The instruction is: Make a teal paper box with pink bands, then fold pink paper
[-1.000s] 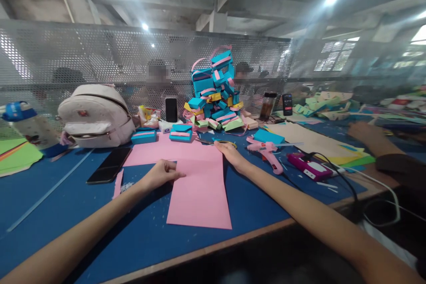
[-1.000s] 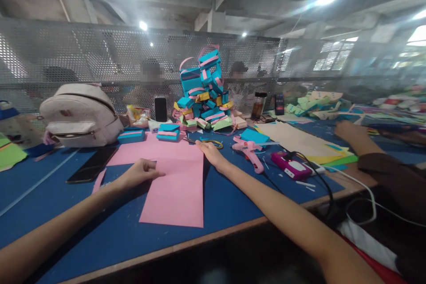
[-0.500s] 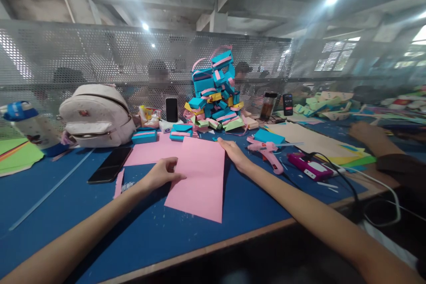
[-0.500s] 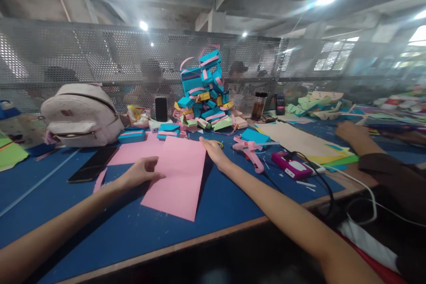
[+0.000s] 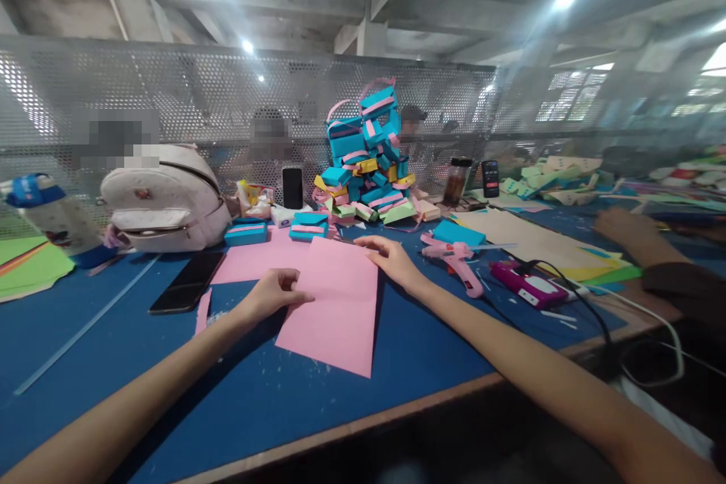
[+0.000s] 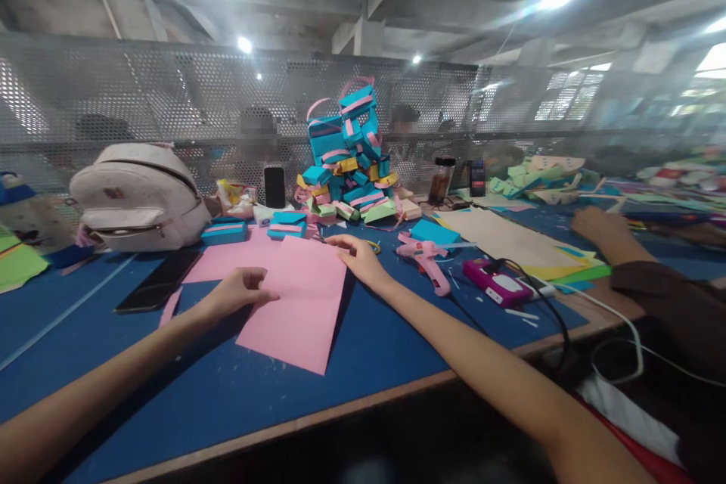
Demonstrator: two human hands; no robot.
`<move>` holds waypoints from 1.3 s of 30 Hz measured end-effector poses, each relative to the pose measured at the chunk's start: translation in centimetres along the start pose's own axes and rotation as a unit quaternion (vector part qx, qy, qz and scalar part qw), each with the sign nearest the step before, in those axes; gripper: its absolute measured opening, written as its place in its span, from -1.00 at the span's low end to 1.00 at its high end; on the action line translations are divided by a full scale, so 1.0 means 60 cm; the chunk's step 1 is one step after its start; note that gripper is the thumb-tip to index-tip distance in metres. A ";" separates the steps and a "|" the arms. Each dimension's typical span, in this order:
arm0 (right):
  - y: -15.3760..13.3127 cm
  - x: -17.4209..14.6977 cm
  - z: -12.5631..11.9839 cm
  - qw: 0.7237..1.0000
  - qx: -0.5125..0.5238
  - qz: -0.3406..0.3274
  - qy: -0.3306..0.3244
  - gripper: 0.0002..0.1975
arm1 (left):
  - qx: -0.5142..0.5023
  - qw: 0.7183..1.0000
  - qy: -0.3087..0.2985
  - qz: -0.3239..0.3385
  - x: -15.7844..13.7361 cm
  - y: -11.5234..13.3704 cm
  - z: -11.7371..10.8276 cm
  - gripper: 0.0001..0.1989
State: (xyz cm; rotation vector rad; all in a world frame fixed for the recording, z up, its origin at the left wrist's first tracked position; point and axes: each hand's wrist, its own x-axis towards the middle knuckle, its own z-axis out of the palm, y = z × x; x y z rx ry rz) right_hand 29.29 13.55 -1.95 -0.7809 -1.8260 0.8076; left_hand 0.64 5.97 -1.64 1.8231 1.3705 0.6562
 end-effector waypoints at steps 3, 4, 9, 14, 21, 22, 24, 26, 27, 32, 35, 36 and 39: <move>-0.004 -0.002 0.003 0.999 -0.037 -0.030 -0.012 -0.77 | 0.005 1.000 0.001 -0.001 0.000 0.002 0.000 -0.73; -0.004 -0.002 0.003 0.998 -0.048 -0.039 -0.016 -0.78 | 0.005 1.000 0.001 0.000 0.000 0.002 0.000 -0.73; -0.005 -0.002 0.000 0.994 -0.087 -0.060 -0.021 -0.71 | 0.005 1.000 0.000 0.001 -0.001 0.004 -0.001 -0.74; -0.007 -0.002 -0.003 0.992 -0.104 -0.069 -0.024 -0.69 | 0.005 1.000 0.005 0.004 -0.003 0.005 -0.001 -0.72; 0.003 -0.002 0.000 0.991 -0.104 -0.074 -0.034 -0.63 | -0.004 0.994 0.099 0.038 0.010 -0.011 -0.012 -0.70; 0.005 -0.002 0.001 0.991 -0.107 -0.076 -0.040 -0.63 | -0.003 0.992 0.118 0.043 0.011 -0.012 -0.015 -0.69; 0.006 -0.003 0.003 0.989 -0.113 -0.085 -0.053 -0.63 | -0.003 0.988 0.148 0.051 0.012 -0.014 -0.023 -0.67; 0.005 -0.004 0.004 0.985 -0.119 -0.104 -0.064 -0.60 | -0.003 0.986 0.159 0.058 0.011 -0.013 -0.030 -0.67; 0.002 -0.005 0.004 0.983 -0.123 -0.118 -0.068 -0.56 | -0.003 0.986 0.159 0.058 0.010 -0.011 -0.032 -0.67; -0.024 -0.016 0.003 0.959 -0.173 -0.208 -0.085 -0.31 | -0.009 0.987 0.155 0.030 0.003 -0.006 -0.045 -0.69; -0.042 -0.025 0.004 0.935 -0.215 -0.261 -0.108 -0.33 | -0.014 0.987 0.155 0.025 -0.002 -0.002 -0.052 -0.67; -0.045 -0.027 0.004 0.927 -0.226 -0.276 -0.113 -0.39 | -0.013 0.988 0.153 0.028 -0.003 0.000 -0.054 -0.67; -0.049 -0.029 0.004 0.911 -0.246 -0.313 -0.109 -0.72 | -0.003 0.990 0.137 0.037 -0.004 0.005 -0.057 -0.68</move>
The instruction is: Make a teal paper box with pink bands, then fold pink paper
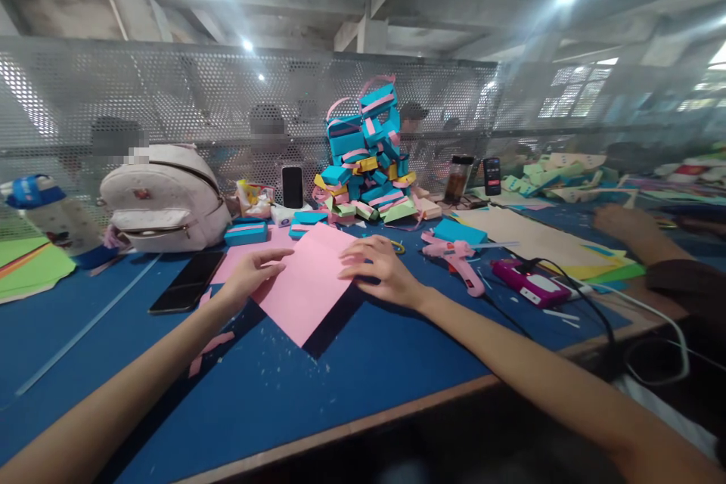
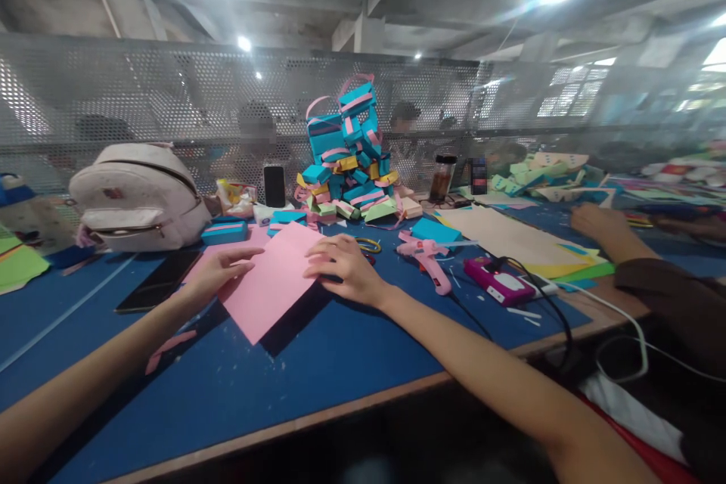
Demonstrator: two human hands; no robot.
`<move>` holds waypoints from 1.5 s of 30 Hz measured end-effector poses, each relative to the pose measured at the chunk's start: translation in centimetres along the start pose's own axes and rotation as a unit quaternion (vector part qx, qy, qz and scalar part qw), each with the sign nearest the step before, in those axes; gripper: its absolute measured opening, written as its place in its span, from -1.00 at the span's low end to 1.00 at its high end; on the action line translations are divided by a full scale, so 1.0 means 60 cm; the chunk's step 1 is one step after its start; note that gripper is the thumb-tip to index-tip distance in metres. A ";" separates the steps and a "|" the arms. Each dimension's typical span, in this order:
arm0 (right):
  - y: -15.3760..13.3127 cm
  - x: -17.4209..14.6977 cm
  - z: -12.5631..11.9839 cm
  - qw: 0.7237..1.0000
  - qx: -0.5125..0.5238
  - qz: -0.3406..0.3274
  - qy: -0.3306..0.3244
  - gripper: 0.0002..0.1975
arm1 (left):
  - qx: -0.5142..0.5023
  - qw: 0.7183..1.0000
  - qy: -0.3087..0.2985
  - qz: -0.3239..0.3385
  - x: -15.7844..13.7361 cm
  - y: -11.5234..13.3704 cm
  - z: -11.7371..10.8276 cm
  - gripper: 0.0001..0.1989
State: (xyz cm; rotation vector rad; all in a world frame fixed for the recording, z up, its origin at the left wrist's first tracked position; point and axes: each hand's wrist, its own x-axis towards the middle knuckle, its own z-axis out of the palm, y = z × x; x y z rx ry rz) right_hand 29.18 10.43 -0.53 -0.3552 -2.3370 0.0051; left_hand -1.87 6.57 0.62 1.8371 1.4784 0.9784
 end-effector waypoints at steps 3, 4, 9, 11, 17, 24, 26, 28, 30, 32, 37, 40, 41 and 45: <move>0.003 -0.001 0.001 0.999 -0.019 -0.027 0.001 -0.85 | 0.025 0.999 -0.003 0.022 0.003 0.004 0.003 -0.69; 0.004 -0.002 0.002 0.999 -0.024 -0.037 -0.005 -0.85 | 0.038 0.999 0.006 0.034 0.005 0.006 0.004 -0.69; -0.001 -0.002 0.006 0.991 -0.066 -0.093 -0.065 -0.81 | 0.137 0.978 0.070 0.139 -0.011 0.049 0.026 -0.68; -0.007 -0.002 0.006 0.985 -0.099 -0.109 -0.093 -0.79 | 0.181 0.965 0.048 0.185 -0.033 0.076 0.046 -0.72; -0.023 -0.011 0.001 0.963 -0.173 -0.115 -0.169 -0.78 | 0.345 0.898 -0.066 0.267 -0.096 0.099 0.109 -0.70; -0.026 -0.034 -0.014 0.946 -0.181 -0.164 -0.215 -0.75 | 0.432 0.832 -0.100 0.333 -0.096 0.058 0.099 -0.76; -0.022 -0.033 -0.017 0.942 -0.177 -0.184 -0.219 -0.75 | 0.440 0.820 -0.102 0.351 -0.098 0.055 0.092 -0.76; -0.016 -0.028 -0.018 0.943 -0.157 -0.175 -0.236 -0.76 | 0.437 0.817 -0.107 0.360 -0.100 0.054 0.087 -0.78; -0.007 -0.023 -0.018 0.945 -0.123 -0.146 -0.264 -0.78 | 0.420 0.831 -0.104 0.350 -0.098 0.053 0.084 -0.80; 0.002 -0.019 -0.014 0.948 -0.078 -0.109 -0.289 -0.80 | 0.389 0.858 -0.091 0.322 -0.092 0.049 0.082 -0.79; 0.021 -0.022 0.007 0.953 0.069 0.024 -0.295 -0.80 | 0.291 0.923 -0.094 0.235 -0.072 0.035 0.076 -0.73; 0.024 -0.028 0.015 0.944 0.136 0.103 -0.282 -0.78 | 0.273 0.933 -0.081 0.220 -0.063 0.028 0.070 -0.74; 0.024 -0.029 0.017 0.944 0.143 0.117 -0.274 -0.77 | 0.277 0.931 -0.072 0.224 -0.061 0.027 0.068 -0.73; 0.019 -0.032 0.020 0.948 0.145 0.156 -0.238 -0.76 | 0.292 0.924 -0.055 0.239 -0.056 0.027 0.058 -0.72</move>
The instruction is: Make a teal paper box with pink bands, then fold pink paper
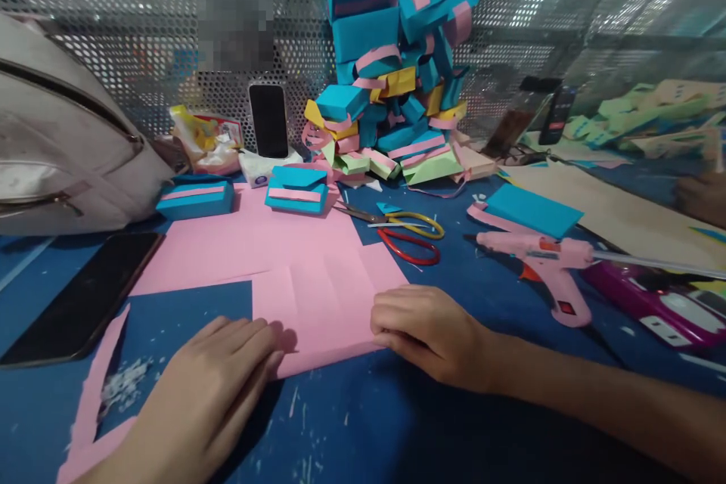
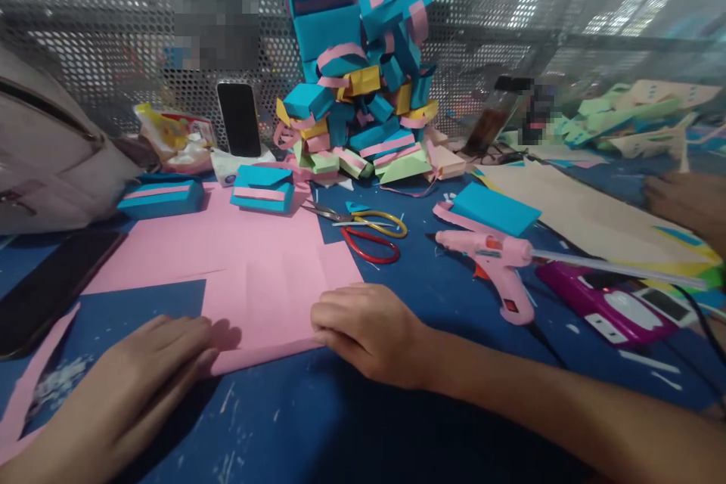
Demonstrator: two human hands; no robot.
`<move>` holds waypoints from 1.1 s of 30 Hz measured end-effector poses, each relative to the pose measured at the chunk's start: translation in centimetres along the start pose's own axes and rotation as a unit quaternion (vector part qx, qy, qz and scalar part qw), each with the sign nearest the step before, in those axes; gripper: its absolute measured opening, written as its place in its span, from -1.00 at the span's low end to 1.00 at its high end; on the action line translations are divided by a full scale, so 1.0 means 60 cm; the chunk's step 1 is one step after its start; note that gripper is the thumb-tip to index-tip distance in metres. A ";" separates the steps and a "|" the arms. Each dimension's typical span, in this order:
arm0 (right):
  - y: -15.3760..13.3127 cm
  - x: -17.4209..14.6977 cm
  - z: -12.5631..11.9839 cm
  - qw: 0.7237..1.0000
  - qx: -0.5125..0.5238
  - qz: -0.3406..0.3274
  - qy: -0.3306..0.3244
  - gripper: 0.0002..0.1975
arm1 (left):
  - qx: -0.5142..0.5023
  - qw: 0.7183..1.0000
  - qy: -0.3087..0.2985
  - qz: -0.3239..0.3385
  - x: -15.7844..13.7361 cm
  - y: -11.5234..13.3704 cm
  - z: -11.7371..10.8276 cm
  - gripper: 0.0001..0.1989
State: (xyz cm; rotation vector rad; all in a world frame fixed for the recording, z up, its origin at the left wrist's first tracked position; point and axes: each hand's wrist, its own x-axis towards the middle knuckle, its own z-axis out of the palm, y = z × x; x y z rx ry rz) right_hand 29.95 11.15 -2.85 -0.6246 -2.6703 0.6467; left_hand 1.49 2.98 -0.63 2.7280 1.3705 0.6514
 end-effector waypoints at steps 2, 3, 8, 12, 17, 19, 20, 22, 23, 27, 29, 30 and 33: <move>-0.001 0.000 0.001 1.000 0.015 0.015 0.015 -0.76 | -0.001 1.000 -0.001 -0.006 0.000 -0.001 -0.004 -0.71; 0.000 0.000 0.001 0.999 0.024 0.018 0.020 -0.77 | -0.003 1.000 -0.001 -0.011 0.000 -0.002 -0.005 -0.71; 0.002 0.004 0.002 1.000 0.015 0.019 0.014 -0.78 | -0.024 0.999 0.007 -0.032 -0.002 -0.005 -0.005 -0.74; 0.003 0.004 0.004 0.999 -0.029 0.013 0.006 -0.77 | -0.022 0.999 0.011 -0.031 0.001 -0.006 -0.001 -0.77; 0.003 0.003 0.007 0.996 -0.086 -0.015 0.012 -0.70 | 0.005 1.000 -0.013 0.007 0.007 -0.004 0.000 -0.76; 0.003 0.004 0.008 0.995 -0.095 -0.017 0.005 -0.70 | 0.016 0.999 -0.035 0.018 0.006 -0.004 -0.001 -0.75; 0.003 0.004 0.008 0.995 -0.098 -0.017 0.001 -0.71 | 0.023 0.999 -0.043 0.023 0.006 -0.004 -0.002 -0.75; 0.003 0.004 0.008 0.994 -0.105 -0.019 -0.008 -0.73 | 0.041 0.997 -0.047 0.034 0.005 -0.004 -0.002 -0.75; 0.003 0.004 0.008 0.994 -0.108 -0.020 -0.011 -0.74 | 0.051 0.997 -0.046 0.041 0.005 -0.004 -0.002 -0.75; 0.003 0.003 0.009 0.992 -0.121 -0.022 -0.026 -0.76 | 0.084 0.993 -0.043 0.073 0.005 -0.007 0.004 -0.69; 0.001 0.003 0.009 0.990 -0.132 -0.022 -0.031 -0.76 | 0.096 0.991 -0.059 0.078 0.001 -0.012 0.007 -0.68; 0.000 0.003 0.009 0.990 -0.138 -0.022 -0.032 -0.76 | 0.102 0.989 -0.073 0.078 -0.003 -0.014 0.009 -0.70; -0.004 0.002 0.008 0.987 -0.154 -0.021 -0.029 -0.77 | 0.122 0.984 -0.110 0.074 -0.017 -0.018 0.014 -0.76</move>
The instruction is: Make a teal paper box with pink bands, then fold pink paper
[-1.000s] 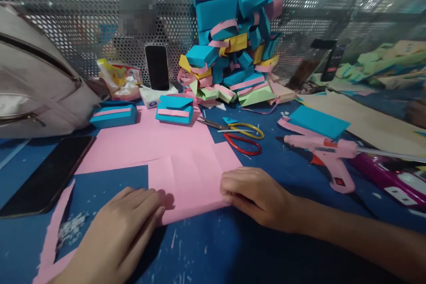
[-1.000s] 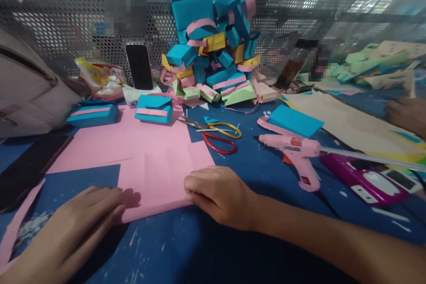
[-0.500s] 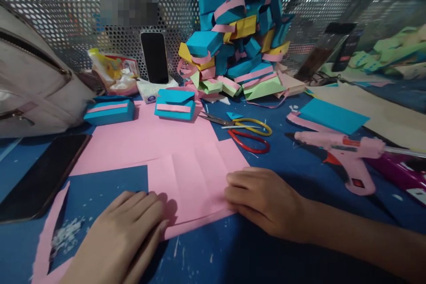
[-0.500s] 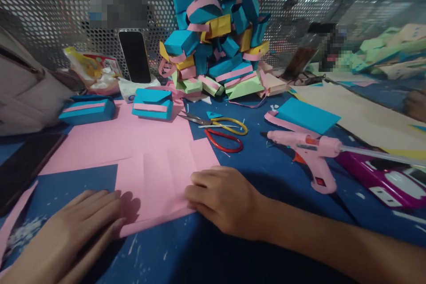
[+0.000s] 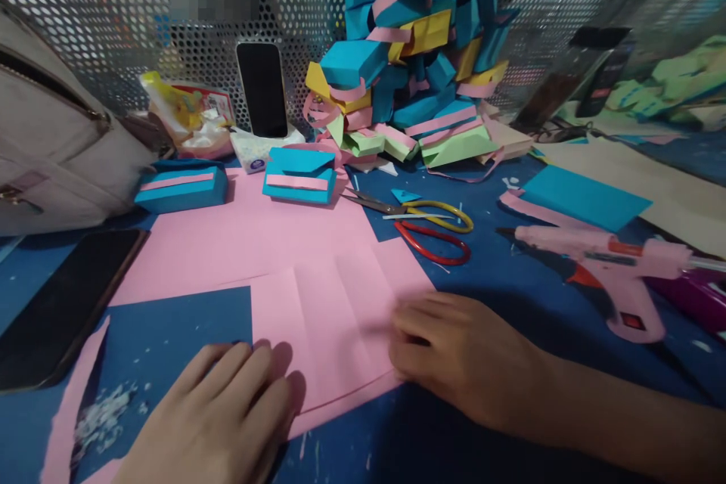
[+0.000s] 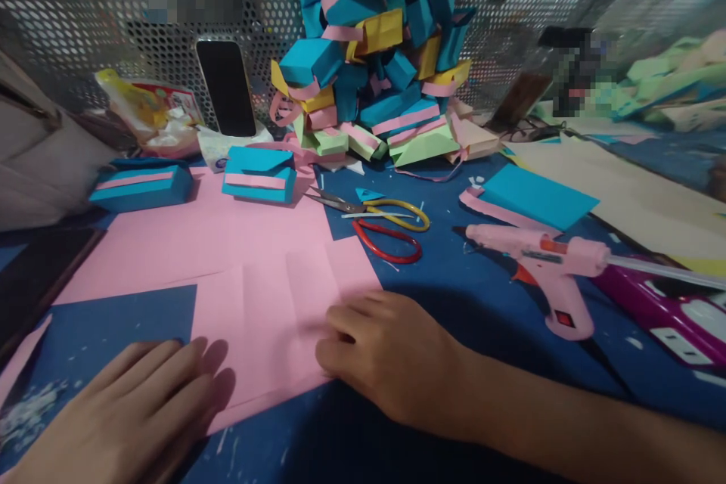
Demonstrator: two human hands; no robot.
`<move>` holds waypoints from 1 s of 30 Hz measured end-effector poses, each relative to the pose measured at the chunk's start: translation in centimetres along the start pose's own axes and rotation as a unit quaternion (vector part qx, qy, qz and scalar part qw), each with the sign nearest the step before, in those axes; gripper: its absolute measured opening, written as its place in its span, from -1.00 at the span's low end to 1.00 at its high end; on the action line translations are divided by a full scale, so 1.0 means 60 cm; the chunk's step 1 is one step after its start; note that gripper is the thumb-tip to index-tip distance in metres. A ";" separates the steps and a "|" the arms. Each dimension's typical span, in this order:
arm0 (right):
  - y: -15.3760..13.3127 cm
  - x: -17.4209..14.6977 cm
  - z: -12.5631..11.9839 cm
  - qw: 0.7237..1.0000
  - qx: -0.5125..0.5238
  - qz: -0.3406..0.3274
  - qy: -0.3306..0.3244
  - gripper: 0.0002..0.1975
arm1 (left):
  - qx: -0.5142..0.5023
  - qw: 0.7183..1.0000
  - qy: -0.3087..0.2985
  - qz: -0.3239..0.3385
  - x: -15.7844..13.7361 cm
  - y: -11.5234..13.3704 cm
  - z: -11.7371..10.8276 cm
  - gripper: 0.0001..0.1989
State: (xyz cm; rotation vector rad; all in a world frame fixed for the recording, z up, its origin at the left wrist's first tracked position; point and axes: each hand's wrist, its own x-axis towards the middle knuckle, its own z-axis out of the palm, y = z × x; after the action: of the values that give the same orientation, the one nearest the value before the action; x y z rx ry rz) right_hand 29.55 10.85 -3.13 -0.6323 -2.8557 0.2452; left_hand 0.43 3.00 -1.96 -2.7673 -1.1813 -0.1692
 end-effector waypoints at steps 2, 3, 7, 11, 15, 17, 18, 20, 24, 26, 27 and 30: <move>-0.002 0.000 0.000 1.000 -0.009 -0.004 0.011 -0.77 | 0.004 1.000 -0.006 -0.017 -0.006 0.003 0.004 -0.74; -0.003 0.000 0.000 1.000 -0.014 -0.005 0.015 -0.77 | 0.004 1.000 -0.007 -0.027 -0.007 0.005 0.005 -0.73; -0.005 0.001 0.003 0.999 -0.034 -0.008 0.027 -0.77 | 0.014 0.999 -0.020 -0.032 -0.006 0.009 0.006 -0.69; -0.007 -0.001 0.005 0.998 -0.044 -0.006 0.038 -0.76 | 0.038 0.999 -0.031 0.009 -0.003 0.002 0.007 -0.74; -0.011 -0.004 0.006 0.998 -0.048 -0.002 0.041 -0.77 | 0.029 0.999 -0.040 0.013 0.000 -0.002 0.006 -0.78; -0.012 -0.004 0.006 0.998 -0.053 0.002 0.041 -0.76 | 0.022 0.999 -0.039 0.010 0.003 0.000 0.004 -0.79; -0.013 -0.004 0.006 0.998 -0.055 0.001 0.043 -0.75 | 0.021 0.999 -0.037 0.009 0.005 0.001 0.002 -0.79; -0.013 -0.003 0.006 0.997 -0.057 -0.001 0.045 -0.74 | 0.025 0.999 -0.035 0.006 0.008 0.004 -0.002 -0.78; -0.012 -0.004 0.008 0.996 -0.066 -0.012 0.052 -0.74 | 0.038 0.999 0.013 -0.008 0.014 0.010 -0.007 -0.72; -0.010 -0.005 0.009 0.995 -0.075 -0.021 0.058 -0.74 | 0.039 0.999 0.037 -0.006 0.016 0.012 -0.008 -0.67; -0.009 -0.005 0.009 0.995 -0.078 -0.025 0.060 -0.74 | 0.034 0.999 0.041 0.000 0.016 0.013 -0.008 -0.65; -0.005 -0.005 0.011 0.994 -0.086 -0.040 0.064 -0.76 | 0.003 0.998 0.068 0.004 0.016 0.016 -0.009 -0.62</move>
State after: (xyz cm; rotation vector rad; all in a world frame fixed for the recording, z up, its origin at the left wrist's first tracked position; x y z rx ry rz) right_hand 29.55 10.40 -3.73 -0.5417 -2.7901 -0.0516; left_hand 1.75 2.95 -1.38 -2.7062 -1.1362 -0.3474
